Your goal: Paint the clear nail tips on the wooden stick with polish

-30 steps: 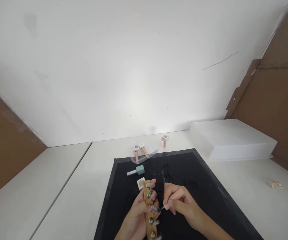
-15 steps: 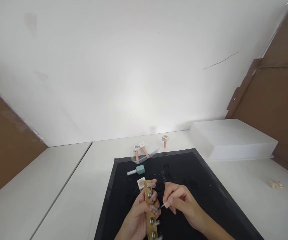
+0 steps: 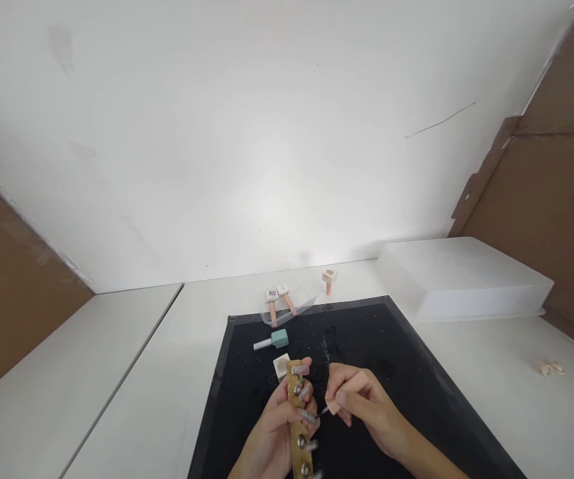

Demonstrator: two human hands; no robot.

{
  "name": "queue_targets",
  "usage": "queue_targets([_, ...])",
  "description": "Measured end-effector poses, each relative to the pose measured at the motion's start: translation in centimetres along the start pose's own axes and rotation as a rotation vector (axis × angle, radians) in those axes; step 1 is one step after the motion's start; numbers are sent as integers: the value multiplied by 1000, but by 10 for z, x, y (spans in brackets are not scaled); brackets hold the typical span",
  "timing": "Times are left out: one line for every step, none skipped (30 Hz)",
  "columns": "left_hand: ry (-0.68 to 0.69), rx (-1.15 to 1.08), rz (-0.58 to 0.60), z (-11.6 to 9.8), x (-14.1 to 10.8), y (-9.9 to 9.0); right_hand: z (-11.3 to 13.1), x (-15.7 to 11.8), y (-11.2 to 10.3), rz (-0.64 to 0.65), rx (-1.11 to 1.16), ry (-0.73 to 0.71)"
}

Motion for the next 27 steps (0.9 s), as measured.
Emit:
queue_targets([-1,-1,-4,0,0,0,0,0,0,-1,-1,0])
queue_targets([-3,-2,-9,0,0,0,0,0,0,1,-3,-4])
queue_targets([-4,-2,-13,0,0,-1,0,0,0,5,-5,-10])
queue_targets([-4,-5,-15,0,0,-1,1,0,0,8,-7,-15])
queue_targets([-2,-10,-16,0,0,-1,2,0,1,11,-13,-21])
queue_targets([1,-14,-14,0,1,-1,3,0,1,17,-21,-26])
queue_targets([4,-16,-11,0,1,-1,3,0,2,23,-32,-30])
queue_targets([6,-16,-9,0,1,-1,4,0,3,31,-42,-31])
queue_targets([8,-15,-10,0,1,-1,5,1,4,37,-54,-32])
queue_targets([8,-12,-9,0,0,-1,5,1,4,43,-62,-31])
queue_targets([8,-9,-9,0,0,-1,5,1,5,49,-64,-26])
queue_targets([8,-7,-11,0,0,-1,5,1,5,53,-62,-18])
queue_targets([7,-7,-13,0,0,-2,5,0,6,58,-57,-9])
queue_targets([8,-8,-15,0,0,-2,4,0,7,66,-51,2])
queue_targets([7,-8,-17,0,0,-3,4,0,8,75,-46,13])
queue_targets([8,-11,-19,0,0,-3,4,0,9,85,-41,20])
queue_targets([8,-14,-19,0,0,-3,4,0,10,91,-39,23])
queue_targets([8,-17,-18,0,0,-3,4,0,10,95,-35,25])
queue_targets([7,-19,-18,0,1,-3,5,1,11,97,-33,25])
queue_targets([6,-20,-19,1,1,-3,5,1,11,98,-32,25])
queue_targets([5,-19,-18,0,1,-2,5,2,11,99,-33,27])
queue_targets([4,-17,-19,0,1,-2,5,2,12,102,-36,30])
queue_targets([3,-15,-21,0,1,-1,5,3,12,106,-42,32])
queue_targets([2,-13,-21,0,1,-1,5,3,12,110,-49,32])
queue_targets([2,-12,-21,-1,1,0,5,4,12,112,-56,35])
queue_targets([3,-13,-22,-1,1,0,5,4,12,112,-62,36])
queue_targets([2,-14,-23,-1,1,0,5,4,12,111,-67,36])
Point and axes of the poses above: each hand's wrist, its own x-axis towards the middle knuckle, its own y-axis out of the palm, z = x × y, the point moved 10 cm from there along x, towards the middle knuckle, and after that the axes turned 6 degrees about z, right-handed, at the moved point
